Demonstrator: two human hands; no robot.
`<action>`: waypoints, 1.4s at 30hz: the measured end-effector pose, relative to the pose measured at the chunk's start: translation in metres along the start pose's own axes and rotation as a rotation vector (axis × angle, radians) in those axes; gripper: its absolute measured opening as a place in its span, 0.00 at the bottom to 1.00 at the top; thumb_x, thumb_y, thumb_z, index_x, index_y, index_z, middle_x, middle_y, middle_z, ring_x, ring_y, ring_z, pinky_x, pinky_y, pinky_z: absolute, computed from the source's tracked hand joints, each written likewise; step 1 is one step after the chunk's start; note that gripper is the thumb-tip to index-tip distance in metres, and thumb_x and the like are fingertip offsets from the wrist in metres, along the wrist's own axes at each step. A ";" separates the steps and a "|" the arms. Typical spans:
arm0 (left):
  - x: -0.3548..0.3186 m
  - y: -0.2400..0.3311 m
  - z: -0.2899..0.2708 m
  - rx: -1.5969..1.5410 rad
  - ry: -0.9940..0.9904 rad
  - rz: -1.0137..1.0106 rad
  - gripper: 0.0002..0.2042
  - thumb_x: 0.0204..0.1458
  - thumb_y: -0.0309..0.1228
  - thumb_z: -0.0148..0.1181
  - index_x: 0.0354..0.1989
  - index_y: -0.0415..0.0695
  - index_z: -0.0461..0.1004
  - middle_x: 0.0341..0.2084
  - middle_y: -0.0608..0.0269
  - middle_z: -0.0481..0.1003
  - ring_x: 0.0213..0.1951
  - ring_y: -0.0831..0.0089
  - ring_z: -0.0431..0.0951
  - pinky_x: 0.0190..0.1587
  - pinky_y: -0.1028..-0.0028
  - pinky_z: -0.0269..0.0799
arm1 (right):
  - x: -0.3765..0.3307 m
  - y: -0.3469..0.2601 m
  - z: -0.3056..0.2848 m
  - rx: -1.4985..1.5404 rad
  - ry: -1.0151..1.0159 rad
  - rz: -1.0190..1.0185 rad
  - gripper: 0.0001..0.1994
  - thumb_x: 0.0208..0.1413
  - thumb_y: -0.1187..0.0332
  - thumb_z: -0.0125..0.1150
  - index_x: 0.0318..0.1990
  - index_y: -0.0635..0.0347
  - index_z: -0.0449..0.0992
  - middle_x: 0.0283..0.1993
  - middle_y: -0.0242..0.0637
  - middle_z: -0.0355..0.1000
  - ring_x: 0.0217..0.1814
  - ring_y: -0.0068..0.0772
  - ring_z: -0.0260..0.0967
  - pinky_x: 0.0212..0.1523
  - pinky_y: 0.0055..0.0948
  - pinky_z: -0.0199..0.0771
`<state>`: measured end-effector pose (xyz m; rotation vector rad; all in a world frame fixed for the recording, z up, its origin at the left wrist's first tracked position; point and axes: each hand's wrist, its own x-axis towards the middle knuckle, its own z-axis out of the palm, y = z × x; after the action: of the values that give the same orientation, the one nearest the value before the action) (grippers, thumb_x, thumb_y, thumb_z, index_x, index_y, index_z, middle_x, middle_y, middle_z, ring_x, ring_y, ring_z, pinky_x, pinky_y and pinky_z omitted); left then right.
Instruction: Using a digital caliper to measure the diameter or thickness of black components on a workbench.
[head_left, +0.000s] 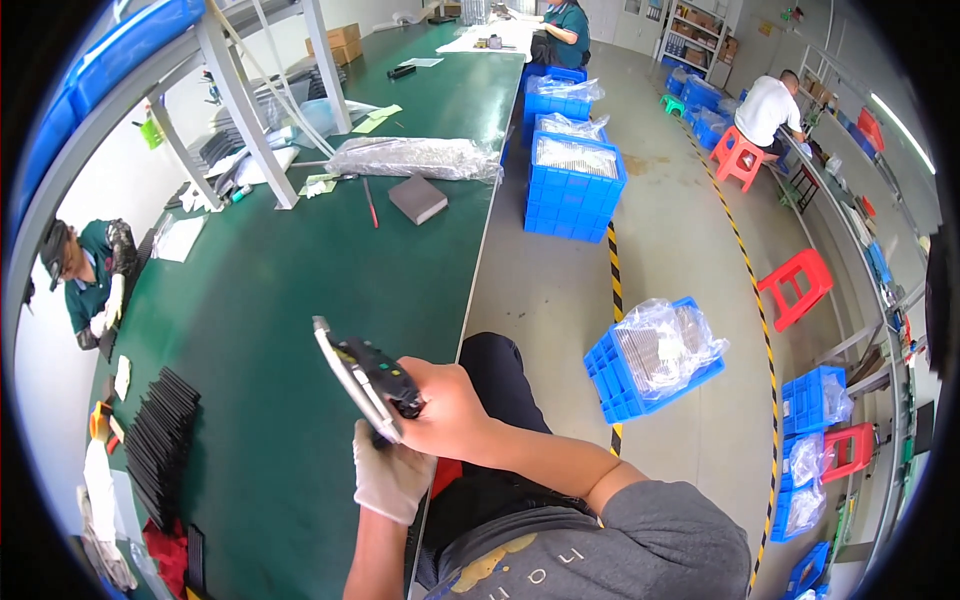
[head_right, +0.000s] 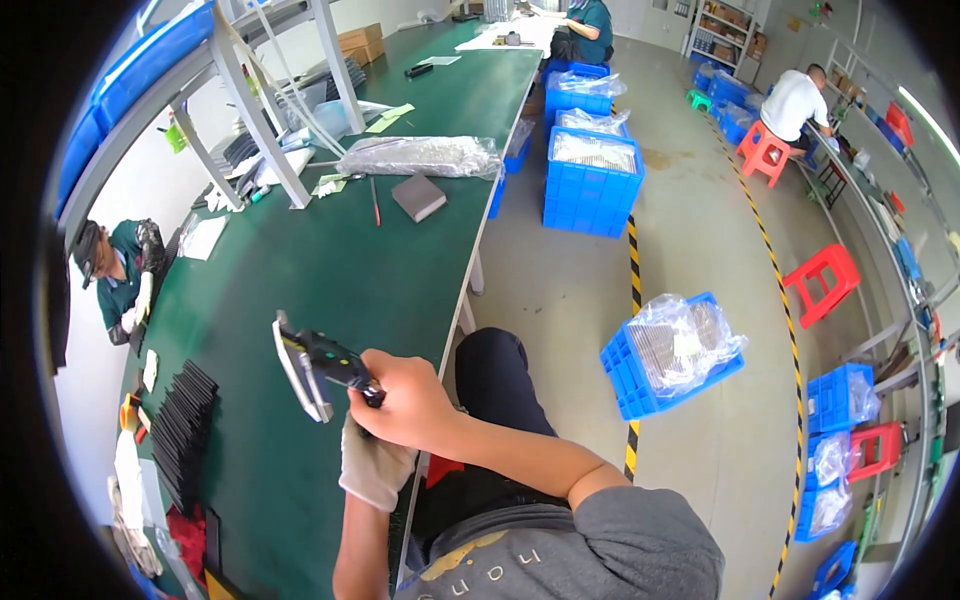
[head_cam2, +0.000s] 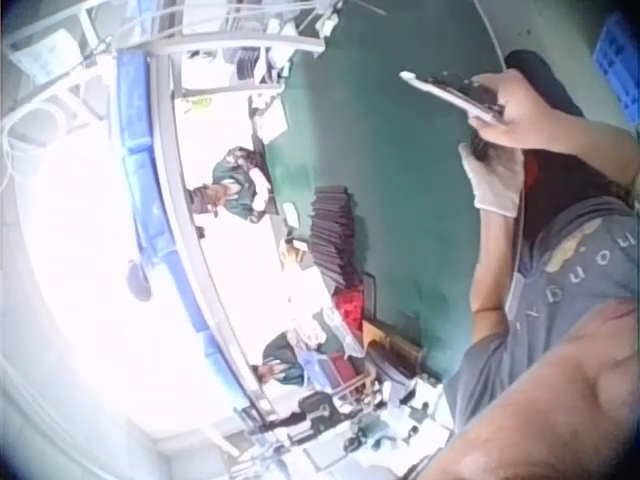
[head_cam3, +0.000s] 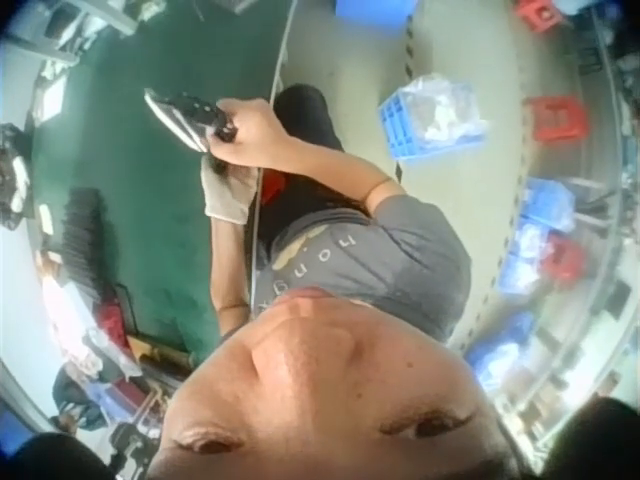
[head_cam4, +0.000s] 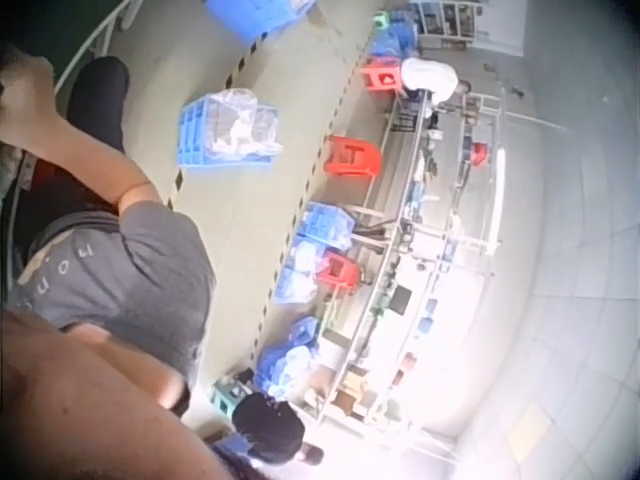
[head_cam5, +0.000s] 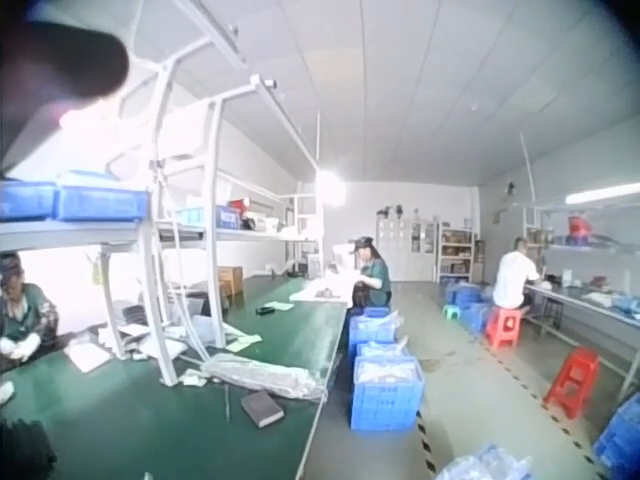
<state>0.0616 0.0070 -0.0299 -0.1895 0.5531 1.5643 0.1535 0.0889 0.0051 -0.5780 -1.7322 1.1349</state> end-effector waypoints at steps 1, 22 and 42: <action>-0.016 0.004 0.006 0.014 -0.011 -0.093 0.23 0.59 0.48 0.39 0.52 0.41 0.63 0.45 0.57 0.72 0.45 0.65 0.74 0.48 0.66 0.71 | 0.005 -0.002 0.004 -0.052 0.016 -0.066 0.07 0.43 0.74 0.64 0.26 0.62 0.70 0.17 0.35 0.65 0.16 0.27 0.63 0.19 0.24 0.62; -0.005 0.025 0.033 1.289 -0.289 1.203 0.07 0.57 0.19 0.49 0.42 0.38 0.67 0.29 0.62 0.72 0.32 0.76 0.74 0.39 0.79 0.69 | 0.042 -0.040 -0.072 -0.237 -0.197 0.032 0.13 0.50 0.64 0.65 0.37 0.64 0.72 0.22 0.27 0.63 0.24 0.14 0.56 0.24 0.18 0.57; -0.036 0.033 0.047 1.274 -0.133 1.004 0.09 0.57 0.18 0.48 0.45 0.36 0.67 0.32 0.60 0.75 0.35 0.79 0.74 0.41 0.80 0.69 | 0.053 -0.061 -0.097 -1.148 -0.246 -0.731 0.20 0.36 0.53 0.68 0.34 0.55 0.74 0.22 0.28 0.63 0.19 0.29 0.62 0.18 0.27 0.57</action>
<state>0.0429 -0.0029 0.0345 1.3206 1.5599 1.7856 0.2235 0.1444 0.0943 -0.3747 -2.4350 -0.3975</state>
